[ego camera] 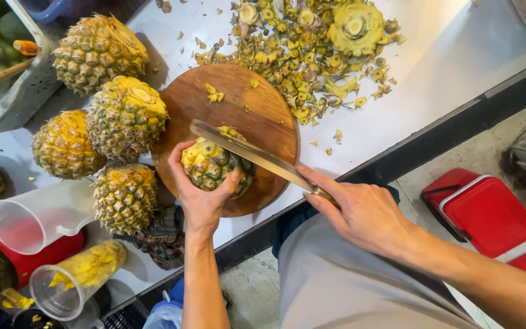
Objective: Peeling and removing eyes from pineapples using a knife on a cutting board.
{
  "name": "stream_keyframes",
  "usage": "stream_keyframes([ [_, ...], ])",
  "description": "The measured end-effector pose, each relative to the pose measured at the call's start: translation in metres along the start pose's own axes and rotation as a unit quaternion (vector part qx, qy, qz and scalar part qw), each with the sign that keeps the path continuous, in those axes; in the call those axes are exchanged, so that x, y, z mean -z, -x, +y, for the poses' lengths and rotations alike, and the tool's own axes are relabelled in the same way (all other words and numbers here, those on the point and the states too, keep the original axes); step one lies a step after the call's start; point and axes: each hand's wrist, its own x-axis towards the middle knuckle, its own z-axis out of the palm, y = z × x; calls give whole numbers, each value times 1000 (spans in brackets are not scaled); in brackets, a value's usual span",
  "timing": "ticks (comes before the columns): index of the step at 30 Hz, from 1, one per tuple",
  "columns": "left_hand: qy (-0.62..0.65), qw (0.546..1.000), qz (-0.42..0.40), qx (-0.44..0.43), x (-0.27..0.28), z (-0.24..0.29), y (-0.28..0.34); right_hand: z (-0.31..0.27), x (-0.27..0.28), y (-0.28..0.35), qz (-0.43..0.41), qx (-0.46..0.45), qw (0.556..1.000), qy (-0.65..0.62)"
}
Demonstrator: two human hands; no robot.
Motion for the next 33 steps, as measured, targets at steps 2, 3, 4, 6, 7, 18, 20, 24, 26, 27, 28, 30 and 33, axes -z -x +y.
stream_keyframes([
  [2,15,1000,3,2,1,-5,0,0,1,-5,-18,-39,999,13],
  [3,8,1000,-5,-7,1,-8,-1,-7,4,-18,-12,-5,1000,-3],
  [4,1,1000,-13,-19,3,-12,-2,-15,6,-31,-2,30,999,-19],
  [6,18,999,-24,-13,5,-9,-1,-16,9,-42,-5,39,999,-24],
  [7,35,999,-35,-8,8,-8,-2,-18,11,-49,-8,49,998,-29],
  [18,94,994,-53,7,21,-26,-10,-1,7,-3,-50,-24,998,4],
  [20,94,994,-58,1,22,-31,-11,-9,4,-24,-35,1,999,3],
  [24,88,994,-57,-2,21,-31,-7,-25,9,-33,-29,44,997,-55],
  [26,109,992,-60,-2,21,-28,-9,-20,13,-18,-49,13,997,-63],
  [27,133,988,-71,3,21,-27,-8,-12,11,-9,-84,-35,995,-45],
  [28,158,984,-81,4,21,-27,-11,-4,10,-3,-115,-79,990,-25],
  [30,140,985,-96,-10,25,-37,-16,-11,6,-38,-106,-55,992,-46],
  [33,117,984,-132,-3,35,-39,-11,-27,15,-52,-111,-32,989,-91],
])
